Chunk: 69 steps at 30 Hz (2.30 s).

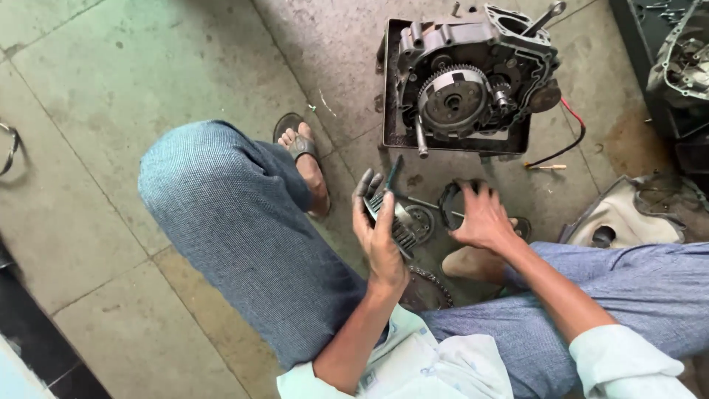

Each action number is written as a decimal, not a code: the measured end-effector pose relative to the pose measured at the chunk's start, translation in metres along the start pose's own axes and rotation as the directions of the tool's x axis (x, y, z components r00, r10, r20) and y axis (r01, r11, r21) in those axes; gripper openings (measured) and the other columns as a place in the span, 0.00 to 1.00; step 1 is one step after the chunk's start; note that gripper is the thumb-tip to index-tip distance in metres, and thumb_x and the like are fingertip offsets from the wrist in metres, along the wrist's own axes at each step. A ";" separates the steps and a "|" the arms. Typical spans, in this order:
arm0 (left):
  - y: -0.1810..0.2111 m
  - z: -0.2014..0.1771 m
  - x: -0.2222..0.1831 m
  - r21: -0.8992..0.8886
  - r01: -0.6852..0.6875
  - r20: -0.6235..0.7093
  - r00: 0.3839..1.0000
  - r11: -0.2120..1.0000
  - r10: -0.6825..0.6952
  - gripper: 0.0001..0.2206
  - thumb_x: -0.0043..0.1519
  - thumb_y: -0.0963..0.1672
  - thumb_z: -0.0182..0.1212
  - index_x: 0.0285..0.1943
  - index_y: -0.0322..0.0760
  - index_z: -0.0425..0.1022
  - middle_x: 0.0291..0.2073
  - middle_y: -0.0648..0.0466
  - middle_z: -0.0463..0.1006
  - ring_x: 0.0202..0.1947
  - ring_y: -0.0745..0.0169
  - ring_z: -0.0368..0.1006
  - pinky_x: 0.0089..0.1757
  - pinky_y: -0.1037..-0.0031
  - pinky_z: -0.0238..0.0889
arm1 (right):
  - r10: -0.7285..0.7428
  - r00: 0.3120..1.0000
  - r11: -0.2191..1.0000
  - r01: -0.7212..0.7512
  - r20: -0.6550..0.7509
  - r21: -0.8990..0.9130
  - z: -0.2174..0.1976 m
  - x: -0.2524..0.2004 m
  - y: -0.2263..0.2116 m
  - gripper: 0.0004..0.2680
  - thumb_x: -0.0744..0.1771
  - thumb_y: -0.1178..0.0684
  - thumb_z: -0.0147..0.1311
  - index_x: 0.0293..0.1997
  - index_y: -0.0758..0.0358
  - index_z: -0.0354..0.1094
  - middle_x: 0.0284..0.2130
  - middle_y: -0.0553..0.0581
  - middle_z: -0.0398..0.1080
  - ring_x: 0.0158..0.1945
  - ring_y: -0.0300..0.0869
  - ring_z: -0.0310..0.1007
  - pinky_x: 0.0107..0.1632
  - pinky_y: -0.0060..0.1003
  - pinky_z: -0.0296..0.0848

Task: Assembling and inspecting the clutch plates and housing of a motorcycle engine.

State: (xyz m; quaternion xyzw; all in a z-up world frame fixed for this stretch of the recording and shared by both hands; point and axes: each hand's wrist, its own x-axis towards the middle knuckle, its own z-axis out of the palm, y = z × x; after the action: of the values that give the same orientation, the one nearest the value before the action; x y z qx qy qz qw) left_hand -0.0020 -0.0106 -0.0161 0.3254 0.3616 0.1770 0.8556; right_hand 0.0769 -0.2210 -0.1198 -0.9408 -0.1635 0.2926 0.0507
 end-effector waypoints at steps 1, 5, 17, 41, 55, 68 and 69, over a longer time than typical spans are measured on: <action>-0.001 0.001 0.001 -0.004 0.000 0.024 1.000 1.000 0.000 0.24 0.66 0.43 0.59 0.71 0.32 0.65 0.58 0.50 0.71 0.57 0.63 0.68 0.56 0.73 0.61 | -0.027 0.997 0.998 0.031 -0.076 0.049 -0.007 0.000 0.001 0.42 0.51 0.46 0.73 0.72 0.54 0.50 0.59 0.76 0.57 0.59 0.72 0.60 0.59 0.61 0.67; 0.005 0.004 0.002 0.021 -0.017 0.044 0.999 1.000 0.016 0.24 0.65 0.43 0.60 0.71 0.32 0.64 0.58 0.51 0.71 0.57 0.64 0.68 0.57 0.74 0.62 | -0.011 0.990 0.999 0.017 -0.140 0.036 -0.014 0.001 -0.005 0.41 0.51 0.46 0.73 0.71 0.55 0.51 0.60 0.76 0.57 0.60 0.72 0.59 0.59 0.62 0.67; 0.009 0.004 -0.001 -0.024 0.020 0.055 0.998 1.000 -0.018 0.23 0.65 0.42 0.60 0.70 0.33 0.64 0.53 0.51 0.71 0.50 0.65 0.69 0.49 0.73 0.66 | 0.284 0.945 0.959 -0.276 0.165 -0.071 -0.032 -0.016 -0.002 0.45 0.51 0.34 0.76 0.73 0.53 0.51 0.65 0.72 0.54 0.65 0.71 0.58 0.58 0.65 0.70; 0.017 0.010 -0.004 -0.278 0.278 0.228 0.949 0.919 -0.217 0.30 0.66 0.47 0.49 0.79 0.37 0.51 0.72 0.45 0.62 0.66 0.48 0.64 0.58 0.56 0.66 | 0.125 0.987 0.992 -0.124 0.105 -0.016 0.036 0.031 0.012 0.52 0.50 0.25 0.70 0.78 0.55 0.39 0.67 0.76 0.51 0.65 0.74 0.56 0.60 0.67 0.67; 0.045 0.028 -0.016 -0.461 0.306 0.496 0.867 0.833 -0.044 0.45 0.61 0.59 0.54 0.85 0.44 0.39 0.81 0.44 0.46 0.78 0.39 0.49 0.69 0.48 0.52 | 0.085 0.982 0.992 -0.067 0.166 -0.110 0.060 0.066 0.023 0.41 0.61 0.40 0.65 0.76 0.62 0.35 0.57 0.73 0.65 0.58 0.65 0.67 0.54 0.57 0.71; -0.011 -0.008 -0.001 -0.619 0.179 0.178 0.980 0.765 -0.085 0.32 0.65 0.53 0.55 0.76 0.34 0.61 0.67 0.40 0.67 0.68 0.40 0.64 0.68 0.49 0.55 | -0.368 0.816 0.870 0.133 -0.446 -0.475 0.228 0.267 0.180 0.22 0.65 0.46 0.52 0.67 0.61 0.70 0.65 0.67 0.69 0.68 0.58 0.64 0.67 0.58 0.60; 0.001 0.002 0.001 -0.584 0.158 0.227 0.974 0.796 -0.027 0.32 0.64 0.53 0.56 0.74 0.32 0.59 0.71 0.41 0.65 0.72 0.41 0.62 0.68 0.51 0.55 | -0.225 0.890 0.946 0.102 -0.396 -0.308 0.225 0.266 0.185 0.23 0.66 0.47 0.51 0.69 0.60 0.66 0.67 0.69 0.63 0.69 0.61 0.57 0.66 0.60 0.56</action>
State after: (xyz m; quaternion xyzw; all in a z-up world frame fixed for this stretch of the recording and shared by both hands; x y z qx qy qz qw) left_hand 0.0000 -0.0101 -0.0156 0.0374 0.2117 0.2049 0.9549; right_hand 0.2070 -0.3052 -0.4830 -0.9621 -0.2674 0.0489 -0.0233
